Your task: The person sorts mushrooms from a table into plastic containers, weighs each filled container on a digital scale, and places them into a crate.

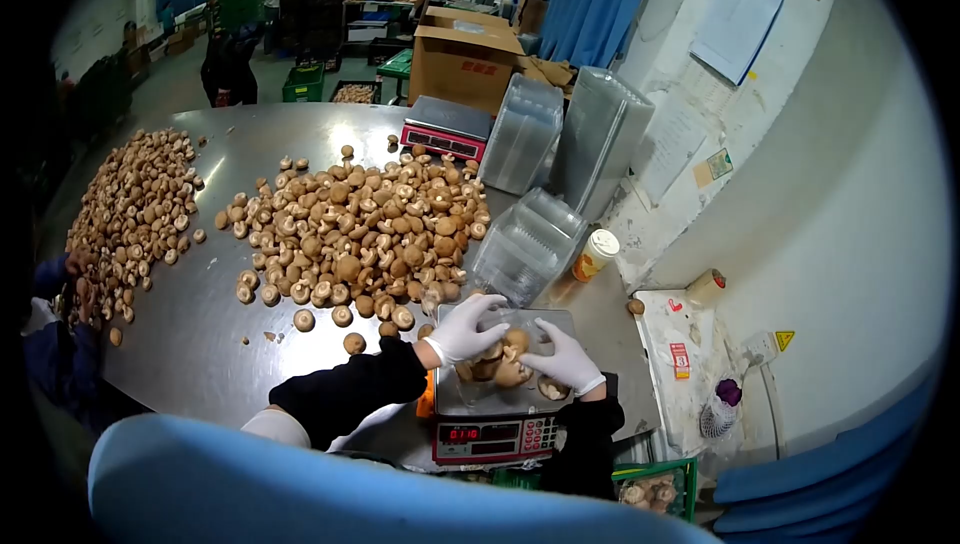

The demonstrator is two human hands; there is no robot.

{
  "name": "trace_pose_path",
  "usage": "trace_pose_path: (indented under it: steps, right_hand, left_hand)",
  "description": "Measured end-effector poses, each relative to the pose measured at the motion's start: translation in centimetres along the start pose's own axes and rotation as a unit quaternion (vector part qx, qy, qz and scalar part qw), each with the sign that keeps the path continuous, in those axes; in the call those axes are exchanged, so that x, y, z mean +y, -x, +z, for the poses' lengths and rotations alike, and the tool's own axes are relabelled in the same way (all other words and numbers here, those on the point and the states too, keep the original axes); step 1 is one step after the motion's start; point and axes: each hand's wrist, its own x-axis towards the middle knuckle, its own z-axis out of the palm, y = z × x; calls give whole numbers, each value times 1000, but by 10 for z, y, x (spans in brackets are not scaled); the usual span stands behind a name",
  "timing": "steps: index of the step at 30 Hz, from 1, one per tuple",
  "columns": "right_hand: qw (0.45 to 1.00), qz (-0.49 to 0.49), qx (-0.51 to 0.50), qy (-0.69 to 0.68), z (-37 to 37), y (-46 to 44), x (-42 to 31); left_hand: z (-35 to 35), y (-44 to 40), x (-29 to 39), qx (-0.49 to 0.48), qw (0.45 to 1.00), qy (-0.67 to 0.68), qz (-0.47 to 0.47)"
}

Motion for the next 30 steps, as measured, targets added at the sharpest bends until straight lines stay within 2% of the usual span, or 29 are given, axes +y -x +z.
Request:
trace_pose_path:
  steps: [1,2,3,5,6,7,9,10,11,15,17,18,19,21,22,25,27,29,30]
  right_hand:
    - [999,-18,41,-8,0,-3,1]
    - [992,15,87,-95,5,-7,3]
    - [992,15,86,-93,12,-13,-2]
    - [949,-59,256,-174,28,-30,-4]
    - [932,-96,329,-115,40,-40,3]
    - [928,-87,343,-112,48,-45,6]
    - [948,-125,293,-16,60,-45,15]
    - [963,-122,230,-63,67,-46,21]
    - [957,-150,245,-49,71,-45,28]
    - [924,-104,354,-101,52,-22,42]
    - [936,-61,332,-101,48,-10,65]
    - [945,-52,315,-66,49,-3,67]
    - [945,-44,317,-65,53,5,69]
    - [961,0,245,-126,62,20,67]
    - [952,-14,260,-161,69,25,71]
    - [962,45,249,-102,70,57,60]
    - [962,66,252,-77,73,76,60]
    - [950,43,309,-16,74,85,51]
    - [942,26,335,10,73,85,45]
  left_hand:
    - [6,0,0,57,997,52,8]
    - [13,2,-3,50,996,68,-11]
    - [21,4,-13,51,996,70,-11]
    - [33,9,-32,76,994,48,58]
    - [33,12,-34,78,994,47,58]
    - [29,15,-33,77,994,48,58]
    - [17,24,-30,122,987,66,83]
    - [8,31,-29,114,988,74,76]
    - [0,38,-30,117,989,42,80]
    - [-29,69,-51,146,989,9,19]
    - [-33,83,-53,103,991,82,-37]
    - [-37,88,-40,63,994,68,-54]
    - [-31,93,-49,25,999,25,-31]
    - [-13,99,-47,10,1000,1,-7]
    - [-10,100,-44,-2,1000,16,-15]
    - [-9,88,-54,-21,999,33,15]
    - [-14,84,-56,-46,983,176,-37]
    - [-24,86,-57,-35,996,83,1]
    - [-24,88,-63,-30,995,98,-13]
